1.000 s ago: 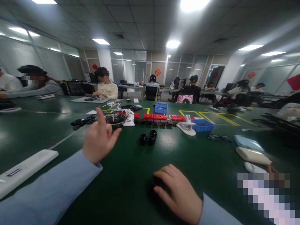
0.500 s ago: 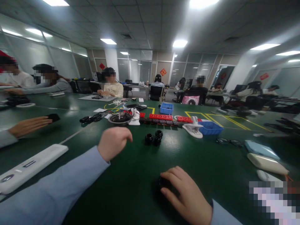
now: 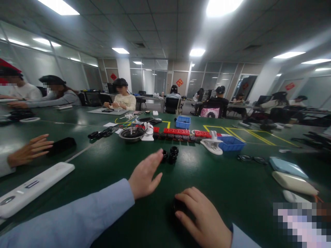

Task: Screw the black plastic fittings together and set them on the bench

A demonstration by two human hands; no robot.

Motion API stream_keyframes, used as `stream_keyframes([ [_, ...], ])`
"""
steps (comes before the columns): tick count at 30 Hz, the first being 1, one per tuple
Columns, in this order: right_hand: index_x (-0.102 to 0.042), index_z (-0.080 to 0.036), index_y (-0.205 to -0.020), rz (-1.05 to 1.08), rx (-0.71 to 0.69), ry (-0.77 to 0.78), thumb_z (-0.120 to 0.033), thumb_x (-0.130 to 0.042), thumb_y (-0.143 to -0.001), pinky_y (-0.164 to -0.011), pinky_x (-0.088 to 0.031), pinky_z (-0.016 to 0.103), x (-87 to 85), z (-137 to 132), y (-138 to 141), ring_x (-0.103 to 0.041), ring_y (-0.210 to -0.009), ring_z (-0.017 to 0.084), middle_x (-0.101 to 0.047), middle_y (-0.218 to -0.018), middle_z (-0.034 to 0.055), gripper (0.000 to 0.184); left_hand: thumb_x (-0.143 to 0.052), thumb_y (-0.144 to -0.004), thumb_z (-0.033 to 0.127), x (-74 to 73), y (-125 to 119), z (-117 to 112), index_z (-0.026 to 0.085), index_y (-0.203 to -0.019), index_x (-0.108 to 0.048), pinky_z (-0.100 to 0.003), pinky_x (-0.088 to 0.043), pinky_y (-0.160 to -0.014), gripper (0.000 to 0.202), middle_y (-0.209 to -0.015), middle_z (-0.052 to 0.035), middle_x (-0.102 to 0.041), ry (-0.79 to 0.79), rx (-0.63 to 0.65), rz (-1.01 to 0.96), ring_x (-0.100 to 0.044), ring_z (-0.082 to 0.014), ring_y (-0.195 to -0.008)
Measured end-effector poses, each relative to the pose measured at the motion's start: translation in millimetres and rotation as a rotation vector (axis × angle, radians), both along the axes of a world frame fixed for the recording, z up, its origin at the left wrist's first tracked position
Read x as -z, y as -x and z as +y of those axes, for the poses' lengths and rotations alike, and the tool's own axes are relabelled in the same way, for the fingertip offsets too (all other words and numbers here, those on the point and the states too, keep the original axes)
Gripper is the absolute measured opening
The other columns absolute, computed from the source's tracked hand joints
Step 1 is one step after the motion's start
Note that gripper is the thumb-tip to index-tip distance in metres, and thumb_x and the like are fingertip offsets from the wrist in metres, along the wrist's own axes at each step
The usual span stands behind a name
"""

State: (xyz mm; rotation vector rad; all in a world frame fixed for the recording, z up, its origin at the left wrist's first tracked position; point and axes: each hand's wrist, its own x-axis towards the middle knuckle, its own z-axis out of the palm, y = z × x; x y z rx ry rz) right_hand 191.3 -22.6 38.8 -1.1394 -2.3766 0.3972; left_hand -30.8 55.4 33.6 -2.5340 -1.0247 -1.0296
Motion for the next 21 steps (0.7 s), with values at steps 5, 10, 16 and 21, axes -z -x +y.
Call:
stream_keyframes([
  [5,-0.056,-0.017,-0.104,0.000,-0.001,0.018,-0.018,-0.052,-0.081,-0.074,-0.047,0.037,-1.9,-0.2,-0.6,-0.053,-0.085,0.021,-0.057,-0.095,0.0077,0.022,-0.056,-0.081,0.037,-56.2,35.8,24.4,0.019,-0.134,0.028,-0.049,-0.014,-0.108,0.102,-0.144,-0.0115,0.022,-0.244,-0.502,-0.263,0.005,-0.0323,-0.133],
  [10,-0.056,-0.016,-0.103,-0.027,0.001,0.029,-0.018,-0.051,-0.082,-0.075,-0.047,0.038,-2.9,-0.7,-0.1,-0.053,-0.085,0.022,-0.057,-0.095,0.0085,0.022,-0.057,-0.077,0.049,-58.5,45.4,30.8,0.014,-0.134,0.027,-0.055,-0.012,-0.105,0.108,-0.142,-0.0163,0.025,-0.223,-0.671,-0.196,0.011,-0.0361,-0.131],
  [16,-0.055,-0.015,-0.105,-0.044,-0.007,0.053,-0.018,-0.050,-0.082,-0.076,-0.047,0.040,-2.2,-0.6,-0.5,-0.053,-0.087,0.022,-0.056,-0.097,0.0093,0.024,-0.053,-0.080,0.050,-43.4,44.2,35.3,0.008,-0.137,-0.016,-0.040,-0.040,-0.086,0.080,-0.123,-0.0211,-0.048,-0.220,-0.564,-0.102,-0.048,-0.0313,-0.112],
  [21,-0.055,-0.015,-0.105,-0.043,-0.003,0.066,-0.019,-0.050,-0.082,-0.076,-0.047,0.039,-1.8,0.3,-1.8,-0.054,-0.088,0.022,-0.056,-0.098,0.0093,0.024,-0.045,-0.085,0.050,-41.6,44.9,33.1,0.017,-0.072,-0.058,-0.022,-0.031,-0.045,0.039,-0.051,0.0014,-0.055,-0.082,-0.535,0.103,-0.052,-0.0134,-0.045],
])
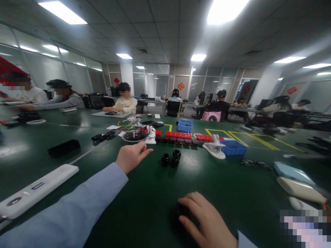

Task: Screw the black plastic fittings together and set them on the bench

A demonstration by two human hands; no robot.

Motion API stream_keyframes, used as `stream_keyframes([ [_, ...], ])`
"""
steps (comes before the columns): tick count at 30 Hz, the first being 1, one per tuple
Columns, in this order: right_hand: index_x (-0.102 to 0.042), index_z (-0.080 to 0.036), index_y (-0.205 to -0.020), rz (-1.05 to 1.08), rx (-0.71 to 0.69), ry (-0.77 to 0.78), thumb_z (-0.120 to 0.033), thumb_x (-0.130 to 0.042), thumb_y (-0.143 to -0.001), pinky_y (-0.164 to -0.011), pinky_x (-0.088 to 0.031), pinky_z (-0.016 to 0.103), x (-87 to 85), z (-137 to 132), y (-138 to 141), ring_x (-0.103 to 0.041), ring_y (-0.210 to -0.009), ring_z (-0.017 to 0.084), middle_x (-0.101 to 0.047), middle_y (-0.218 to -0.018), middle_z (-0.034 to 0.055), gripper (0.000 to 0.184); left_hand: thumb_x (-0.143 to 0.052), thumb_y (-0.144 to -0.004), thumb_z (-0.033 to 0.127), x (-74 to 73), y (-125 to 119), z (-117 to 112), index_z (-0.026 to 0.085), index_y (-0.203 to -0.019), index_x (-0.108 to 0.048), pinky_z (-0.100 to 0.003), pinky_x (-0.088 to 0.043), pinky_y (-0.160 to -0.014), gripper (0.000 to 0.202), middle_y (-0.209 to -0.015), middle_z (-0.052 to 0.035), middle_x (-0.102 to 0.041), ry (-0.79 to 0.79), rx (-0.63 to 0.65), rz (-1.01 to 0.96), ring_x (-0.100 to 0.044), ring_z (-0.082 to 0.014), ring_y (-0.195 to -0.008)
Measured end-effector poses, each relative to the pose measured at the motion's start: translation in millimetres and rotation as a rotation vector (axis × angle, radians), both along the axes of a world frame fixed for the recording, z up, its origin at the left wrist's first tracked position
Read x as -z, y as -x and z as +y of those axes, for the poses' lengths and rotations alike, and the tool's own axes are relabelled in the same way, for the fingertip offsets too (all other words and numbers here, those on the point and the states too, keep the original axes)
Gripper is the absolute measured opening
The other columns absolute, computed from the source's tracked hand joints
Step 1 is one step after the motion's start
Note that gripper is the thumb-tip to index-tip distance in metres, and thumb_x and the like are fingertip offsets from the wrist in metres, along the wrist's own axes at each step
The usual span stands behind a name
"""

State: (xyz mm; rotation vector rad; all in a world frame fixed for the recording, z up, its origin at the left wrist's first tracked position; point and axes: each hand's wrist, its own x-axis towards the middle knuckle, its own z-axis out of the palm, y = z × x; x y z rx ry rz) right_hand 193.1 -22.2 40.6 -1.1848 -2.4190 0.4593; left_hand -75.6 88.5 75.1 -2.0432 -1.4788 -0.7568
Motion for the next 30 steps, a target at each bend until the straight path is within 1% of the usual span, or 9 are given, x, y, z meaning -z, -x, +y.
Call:
stream_keyframes([
  [5,-0.055,-0.015,-0.105,0.002,0.000,-0.006,-0.019,-0.050,-0.082,-0.076,-0.048,0.038,-1.0,-0.5,0.6,-0.054,-0.087,0.022,-0.056,-0.098,0.0094,0.024,-0.047,-0.085,0.045,6.3,-2.1,4.0,0.016,-0.071,-0.057,-0.024,-0.041,-0.052,0.034,-0.060,-0.0016,-0.059,-0.011,0.025,0.032,-0.057,-0.0156,-0.054],
  [7,-0.055,-0.015,-0.105,0.003,-0.004,-0.009,-0.019,-0.050,-0.082,-0.075,-0.048,0.038,-0.8,-0.3,0.7,-0.055,-0.087,0.022,-0.056,-0.098,0.0097,0.024,-0.048,-0.086,0.029,7.2,-1.5,7.6,0.014,-0.101,-0.056,-0.033,-0.046,-0.075,0.023,-0.097,-0.0108,-0.063,-0.088,0.043,0.005,-0.059,-0.0240,-0.091],
  [9,-0.055,-0.015,-0.106,0.003,-0.008,-0.008,-0.019,-0.050,-0.082,-0.075,-0.048,0.038,-0.5,0.2,0.6,-0.055,-0.088,0.022,-0.056,-0.098,0.0100,0.025,-0.042,-0.082,0.008,6.0,1.2,11.0,0.012,-0.130,-0.034,-0.049,-0.032,-0.098,0.049,-0.136,-0.0173,-0.035,-0.210,0.047,-0.041,-0.027,-0.0323,-0.127],
  [13,-0.055,-0.015,-0.106,-0.002,-0.008,-0.016,-0.020,-0.049,-0.082,-0.077,-0.048,0.039,0.4,0.7,0.4,-0.055,-0.088,0.023,-0.056,-0.098,0.0101,0.025,-0.028,-0.073,-0.010,-3.4,12.3,14.3,0.021,-0.141,0.002,-0.056,-0.006,-0.107,0.081,-0.145,-0.0021,0.020,-0.341,0.077,-0.131,0.016,-0.0309,-0.131],
  [20,-0.055,-0.019,-0.105,0.029,-0.016,-0.071,-0.024,-0.048,-0.084,-0.075,-0.049,0.038,9.5,3.0,-2.1,-0.056,-0.087,0.022,-0.057,-0.097,0.0088,0.023,-0.025,-0.068,-0.013,-23.7,17.8,8.4,0.032,-0.139,0.011,-0.056,-0.001,-0.108,0.092,-0.140,0.0099,0.031,-0.352,0.113,-0.203,0.020,-0.0287,-0.130],
  [23,-0.055,-0.019,-0.106,0.037,-0.017,-0.086,-0.025,-0.047,-0.085,-0.076,-0.049,0.037,10.4,2.6,-2.7,-0.056,-0.087,0.021,-0.057,-0.097,0.0084,0.023,-0.024,-0.069,-0.013,-5.3,-3.9,0.1,0.025,-0.141,0.001,-0.056,-0.006,-0.107,0.085,-0.145,-0.0004,0.021,-0.288,0.257,-0.206,0.013,-0.0303,-0.132],
  [25,-0.055,-0.018,-0.106,0.014,-0.021,-0.072,-0.025,-0.047,-0.085,-0.076,-0.049,0.035,7.4,1.8,-2.1,-0.057,-0.087,0.021,-0.057,-0.097,0.0087,0.023,-0.029,-0.070,-0.009,19.0,-23.5,-6.4,0.020,-0.137,-0.025,-0.042,-0.034,-0.101,0.072,-0.144,-0.0079,-0.022,-0.163,0.375,-0.088,-0.027,-0.0256,-0.129],
  [27,-0.055,-0.017,-0.106,-0.010,-0.020,-0.063,-0.023,-0.047,-0.084,-0.077,-0.049,0.035,3.5,0.8,-0.8,-0.057,-0.088,0.021,-0.057,-0.098,0.0094,0.023,-0.035,-0.075,-0.003,44.2,-41.8,-12.6,0.016,-0.116,-0.052,-0.029,-0.049,-0.077,0.048,-0.105,-0.0071,-0.061,0.220,0.584,0.140,-0.058,-0.0184,-0.094],
  [30,-0.055,-0.016,-0.105,-0.028,-0.009,-0.056,-0.021,-0.047,-0.084,-0.079,-0.048,0.036,-0.1,-0.5,1.3,-0.056,-0.090,0.022,-0.057,-0.099,0.0098,0.023,-0.043,-0.073,0.003,67.7,-60.4,-21.5,0.017,-0.078,-0.062,-0.024,-0.045,-0.058,0.024,-0.068,-0.0011,-0.061,0.340,0.637,0.188,-0.057,-0.0144,-0.063],
])
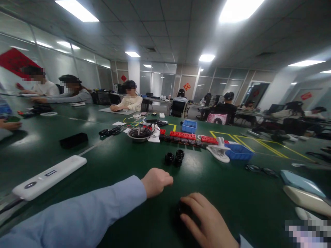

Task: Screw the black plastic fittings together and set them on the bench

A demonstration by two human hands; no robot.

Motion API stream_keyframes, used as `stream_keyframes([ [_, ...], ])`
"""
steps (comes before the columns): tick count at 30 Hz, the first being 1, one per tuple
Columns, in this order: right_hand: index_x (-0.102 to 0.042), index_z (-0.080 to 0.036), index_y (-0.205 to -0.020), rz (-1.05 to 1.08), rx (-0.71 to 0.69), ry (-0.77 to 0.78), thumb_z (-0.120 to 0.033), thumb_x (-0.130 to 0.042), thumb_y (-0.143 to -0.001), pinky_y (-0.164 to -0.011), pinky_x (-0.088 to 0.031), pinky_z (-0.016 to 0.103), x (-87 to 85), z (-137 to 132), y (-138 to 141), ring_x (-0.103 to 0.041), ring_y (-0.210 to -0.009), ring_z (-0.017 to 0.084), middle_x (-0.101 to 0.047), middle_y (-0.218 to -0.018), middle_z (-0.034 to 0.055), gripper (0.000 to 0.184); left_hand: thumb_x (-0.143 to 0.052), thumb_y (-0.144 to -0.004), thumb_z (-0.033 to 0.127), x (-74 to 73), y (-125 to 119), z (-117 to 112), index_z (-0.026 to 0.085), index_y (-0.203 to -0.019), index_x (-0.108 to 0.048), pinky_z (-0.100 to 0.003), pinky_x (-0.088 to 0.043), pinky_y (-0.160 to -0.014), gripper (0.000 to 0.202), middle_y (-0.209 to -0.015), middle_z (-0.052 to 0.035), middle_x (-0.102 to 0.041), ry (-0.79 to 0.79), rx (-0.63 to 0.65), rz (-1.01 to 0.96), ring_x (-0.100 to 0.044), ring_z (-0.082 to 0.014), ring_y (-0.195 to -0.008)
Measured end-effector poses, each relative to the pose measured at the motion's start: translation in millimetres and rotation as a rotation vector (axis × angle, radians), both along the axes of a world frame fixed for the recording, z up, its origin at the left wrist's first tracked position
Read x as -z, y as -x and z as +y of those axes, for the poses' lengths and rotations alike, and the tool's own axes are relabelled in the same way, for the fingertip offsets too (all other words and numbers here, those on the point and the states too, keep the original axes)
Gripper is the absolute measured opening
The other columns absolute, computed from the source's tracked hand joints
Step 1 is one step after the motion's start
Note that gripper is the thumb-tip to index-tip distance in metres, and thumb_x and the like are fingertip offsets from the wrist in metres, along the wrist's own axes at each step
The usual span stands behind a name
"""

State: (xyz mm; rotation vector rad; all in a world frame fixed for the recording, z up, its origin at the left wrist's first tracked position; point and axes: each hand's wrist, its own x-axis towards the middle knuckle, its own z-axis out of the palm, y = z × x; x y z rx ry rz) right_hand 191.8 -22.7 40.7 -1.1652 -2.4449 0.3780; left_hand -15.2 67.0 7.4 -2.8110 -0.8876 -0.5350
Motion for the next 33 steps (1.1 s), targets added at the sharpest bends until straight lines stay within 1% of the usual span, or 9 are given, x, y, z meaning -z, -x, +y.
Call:
stream_keyframes([
  [2,-0.055,-0.016,-0.105,0.003,0.008,0.006,-0.020,-0.048,-0.084,-0.078,-0.048,0.036,-0.2,-1.0,0.5,-0.056,-0.089,0.021,-0.057,-0.098,0.0091,0.023,-0.046,-0.071,0.003,5.0,-7.2,-6.9,0.017,-0.071,-0.060,-0.023,-0.042,-0.057,0.020,-0.065,0.0000,-0.059,0.030,0.007,-0.011,-0.055,-0.0139,-0.061],
  [5,-0.055,-0.017,-0.103,0.024,0.011,0.017,-0.020,-0.050,-0.082,-0.076,-0.048,0.034,0.2,-2.3,0.4,-0.056,-0.087,0.020,-0.057,-0.097,0.0075,0.021,-0.047,-0.070,0.004,6.5,-15.8,-19.2,0.018,-0.068,-0.058,-0.021,-0.039,-0.057,0.017,-0.063,0.0022,-0.057,0.103,0.025,-0.019,-0.053,-0.0124,-0.061],
  [8,-0.054,-0.018,-0.103,0.038,0.012,0.032,-0.018,-0.051,-0.081,-0.074,-0.048,0.034,-0.5,-3.0,0.4,-0.055,-0.086,0.020,-0.056,-0.096,0.0066,0.022,-0.043,-0.072,0.002,8.4,-23.0,-31.6,0.017,-0.066,-0.055,-0.020,-0.038,-0.057,0.020,-0.060,0.0035,-0.055,0.163,0.006,-0.044,-0.051,-0.0106,-0.058],
  [11,-0.054,-0.018,-0.102,0.042,0.014,0.030,-0.017,-0.052,-0.081,-0.074,-0.047,0.034,-0.7,-2.8,0.8,-0.055,-0.086,0.020,-0.056,-0.095,0.0064,0.022,-0.038,-0.074,0.000,7.9,-26.6,-41.0,0.017,-0.064,-0.052,-0.020,-0.036,-0.056,0.024,-0.060,0.0033,-0.054,0.238,-0.079,-0.109,-0.050,-0.0105,-0.058],
  [14,-0.054,-0.019,-0.102,0.049,0.017,0.020,-0.017,-0.053,-0.081,-0.074,-0.047,0.034,0.1,-2.1,1.0,-0.054,-0.085,0.020,-0.055,-0.095,0.0057,0.021,-0.037,-0.074,0.000,2.5,-26.5,-45.5,0.017,-0.063,-0.052,-0.020,-0.036,-0.058,0.025,-0.064,0.0022,-0.054,0.379,-0.207,-0.196,-0.050,-0.0116,-0.063],
  [16,-0.055,-0.019,-0.102,0.049,0.016,0.018,-0.018,-0.053,-0.081,-0.074,-0.046,0.034,0.7,-1.6,0.9,-0.054,-0.085,0.020,-0.055,-0.095,0.0056,0.021,-0.036,-0.072,0.000,-1.2,-25.9,-45.7,0.017,-0.062,-0.051,-0.021,-0.035,-0.058,0.025,-0.065,0.0020,-0.053,0.443,-0.240,-0.213,-0.049,-0.0121,-0.063],
  [19,-0.055,-0.019,-0.101,0.044,0.021,0.030,-0.018,-0.054,-0.081,-0.073,-0.046,0.034,1.0,-1.5,0.5,-0.054,-0.085,0.020,-0.055,-0.095,0.0057,0.021,-0.037,-0.070,0.000,-2.9,-25.5,-44.2,0.017,-0.059,-0.048,-0.021,-0.033,-0.057,0.023,-0.060,0.0028,-0.050,0.489,-0.227,-0.195,-0.046,-0.0122,-0.059],
  [26,-0.055,-0.020,-0.103,0.051,0.018,0.051,-0.018,-0.054,-0.081,-0.072,-0.046,0.033,1.2,-1.6,0.0,-0.054,-0.084,0.019,-0.055,-0.095,0.0053,0.023,-0.040,-0.071,0.004,4.1,-23.2,-42.3,0.017,-0.058,-0.045,-0.021,-0.031,-0.053,0.019,-0.056,0.0042,-0.045,0.524,-0.108,-0.121,-0.043,-0.0108,-0.054],
  [33,-0.054,-0.020,-0.103,0.050,0.007,0.066,-0.021,-0.052,-0.082,-0.072,-0.047,0.034,3.0,0.1,-0.9,-0.055,-0.083,0.019,-0.055,-0.095,0.0058,0.020,-0.039,-0.070,0.003,-0.9,-20.0,-41.9,0.017,-0.059,-0.049,-0.020,-0.031,-0.053,0.021,-0.056,0.0045,-0.048,0.573,-0.104,-0.131,-0.045,-0.0104,-0.054],
])
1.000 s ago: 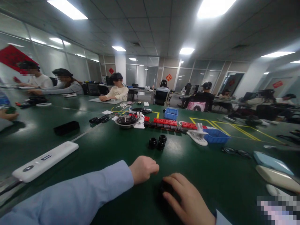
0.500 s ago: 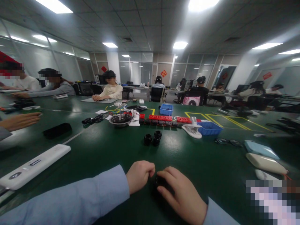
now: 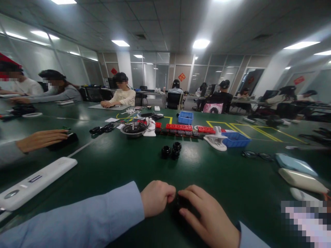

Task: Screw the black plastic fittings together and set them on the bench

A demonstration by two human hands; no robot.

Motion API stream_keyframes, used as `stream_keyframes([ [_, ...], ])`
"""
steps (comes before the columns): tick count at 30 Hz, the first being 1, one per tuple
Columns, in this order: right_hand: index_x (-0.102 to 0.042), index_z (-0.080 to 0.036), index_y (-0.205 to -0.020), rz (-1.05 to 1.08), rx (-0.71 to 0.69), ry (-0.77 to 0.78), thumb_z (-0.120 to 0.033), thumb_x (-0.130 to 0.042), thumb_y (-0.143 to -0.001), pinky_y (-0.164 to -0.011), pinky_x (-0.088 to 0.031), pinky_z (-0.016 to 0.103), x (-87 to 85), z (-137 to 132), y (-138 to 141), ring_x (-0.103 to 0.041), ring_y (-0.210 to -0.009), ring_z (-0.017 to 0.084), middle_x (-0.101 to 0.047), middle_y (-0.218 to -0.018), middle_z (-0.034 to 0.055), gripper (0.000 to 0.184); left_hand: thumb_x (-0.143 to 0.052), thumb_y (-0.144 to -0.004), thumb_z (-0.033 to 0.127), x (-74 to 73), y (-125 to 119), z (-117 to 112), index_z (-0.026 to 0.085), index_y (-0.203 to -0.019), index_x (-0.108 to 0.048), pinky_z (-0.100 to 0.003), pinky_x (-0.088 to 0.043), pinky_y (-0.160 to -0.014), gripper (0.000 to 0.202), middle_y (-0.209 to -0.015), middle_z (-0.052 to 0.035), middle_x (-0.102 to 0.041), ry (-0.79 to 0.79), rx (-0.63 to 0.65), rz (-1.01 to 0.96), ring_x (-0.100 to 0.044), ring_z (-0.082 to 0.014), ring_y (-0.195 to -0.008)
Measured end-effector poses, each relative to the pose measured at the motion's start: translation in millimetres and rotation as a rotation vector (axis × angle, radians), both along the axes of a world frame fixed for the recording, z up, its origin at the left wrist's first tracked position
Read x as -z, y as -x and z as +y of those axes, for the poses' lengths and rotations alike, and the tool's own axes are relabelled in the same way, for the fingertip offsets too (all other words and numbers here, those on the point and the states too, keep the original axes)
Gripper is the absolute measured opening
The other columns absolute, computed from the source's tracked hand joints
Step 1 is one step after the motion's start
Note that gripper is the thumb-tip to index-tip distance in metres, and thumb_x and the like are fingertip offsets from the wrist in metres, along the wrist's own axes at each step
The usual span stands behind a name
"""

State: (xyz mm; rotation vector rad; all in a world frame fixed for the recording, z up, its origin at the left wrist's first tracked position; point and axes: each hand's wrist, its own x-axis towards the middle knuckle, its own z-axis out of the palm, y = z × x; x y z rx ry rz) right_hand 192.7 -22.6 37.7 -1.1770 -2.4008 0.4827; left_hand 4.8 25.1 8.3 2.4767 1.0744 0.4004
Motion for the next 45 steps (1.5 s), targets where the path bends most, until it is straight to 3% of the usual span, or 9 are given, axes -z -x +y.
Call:
stream_keyframes([
  [6,-0.055,-0.020,-0.103,0.014,0.005,-0.002,-0.021,-0.053,-0.081,-0.072,-0.047,0.032,0.2,-0.6,-0.8,-0.055,-0.084,0.019,-0.056,-0.095,0.0058,0.021,-0.037,-0.075,0.003,-5.9,0.7,-0.6,0.018,-0.070,-0.057,-0.022,-0.041,-0.064,0.025,-0.066,0.0025,-0.056,0.033,-0.051,-0.098,-0.053,-0.0120,-0.065],
  [9,-0.055,-0.019,-0.104,0.018,0.008,-0.015,-0.022,-0.052,-0.082,-0.073,-0.047,0.032,0.8,0.0,-1.0,-0.055,-0.085,0.019,-0.056,-0.096,0.0071,0.023,-0.040,-0.077,0.008,-3.4,1.0,-2.0,0.019,-0.102,-0.055,-0.028,-0.044,-0.077,0.031,-0.098,-0.0034,-0.059,-0.015,-0.088,-0.303,-0.054,-0.0163,-0.089],
  [12,-0.053,-0.018,-0.109,0.022,-0.007,-0.027,-0.023,-0.049,-0.084,-0.076,-0.047,0.033,1.6,0.8,-1.7,-0.054,-0.087,0.019,-0.056,-0.100,0.0083,0.026,-0.043,-0.082,0.020,-1.3,1.3,-3.0,0.019,-0.127,-0.035,-0.038,-0.037,-0.095,0.045,-0.128,-0.0099,-0.042,-0.129,-0.140,-0.440,-0.040,-0.0222,-0.115],
  [16,-0.050,-0.017,-0.114,0.046,-0.012,-0.071,-0.025,-0.047,-0.085,-0.081,-0.047,0.034,2.4,0.9,-3.1,-0.053,-0.095,0.020,-0.053,-0.109,0.0098,0.030,-0.033,-0.089,0.031,-4.2,3.2,-2.4,0.019,-0.121,-0.042,-0.042,-0.031,-0.097,0.035,-0.081,-0.0006,-0.059,-0.089,-0.119,-0.405,-0.054,-0.0186,-0.088],
  [19,-0.053,-0.017,-0.111,0.056,0.015,-0.126,-0.026,-0.044,-0.086,-0.082,-0.047,0.035,3.0,0.5,-3.6,-0.051,-0.099,0.021,-0.051,-0.111,0.0108,0.028,-0.031,-0.089,0.039,-6.3,6.0,-0.5,0.016,-0.107,-0.049,-0.028,-0.041,-0.061,0.034,-0.049,0.0075,-0.036,0.081,-0.100,-0.405,-0.042,-0.0124,-0.049],
  [25,-0.056,-0.017,-0.106,0.077,0.003,-0.163,-0.025,-0.045,-0.086,-0.081,-0.046,0.036,3.7,0.9,-3.3,-0.051,-0.097,0.021,-0.052,-0.107,0.0103,0.024,-0.041,-0.083,0.047,-6.1,8.5,6.6,0.016,-0.072,-0.045,-0.021,-0.028,-0.048,0.033,-0.057,0.0058,-0.034,0.055,0.030,-0.311,-0.032,-0.0094,-0.050],
  [29,-0.056,-0.015,-0.101,0.137,-0.023,-0.192,-0.022,-0.045,-0.086,-0.077,-0.046,0.035,4.0,0.7,-3.6,-0.051,-0.089,0.019,-0.055,-0.098,0.0088,0.020,-0.034,-0.084,0.055,-6.3,6.6,9.4,0.016,-0.098,-0.051,-0.028,-0.040,-0.070,0.045,-0.086,-0.0032,-0.051,0.040,0.194,-0.296,-0.048,-0.0170,-0.077],
  [33,-0.056,-0.015,-0.099,0.147,-0.044,-0.213,-0.022,-0.047,-0.085,-0.075,-0.045,0.035,4.7,1.3,-3.4,-0.050,-0.086,0.020,-0.057,-0.097,0.0085,0.018,-0.053,-0.070,0.065,-2.1,4.0,8.5,0.015,-0.122,-0.042,-0.039,-0.033,-0.092,0.073,-0.114,-0.0105,-0.048,-0.024,0.251,-0.248,-0.043,-0.0254,-0.103],
  [45,-0.055,-0.016,-0.107,0.118,-0.131,-0.135,-0.017,-0.042,-0.085,-0.077,-0.041,0.036,1.9,0.4,-0.8,-0.048,-0.087,0.020,-0.058,-0.102,0.0075,0.025,-0.072,-0.064,0.046,2.2,-5.3,5.0,0.017,-0.081,-0.060,-0.025,-0.037,-0.065,0.035,-0.079,0.0003,-0.052,-0.075,0.197,-0.022,-0.049,-0.0164,-0.075],
])
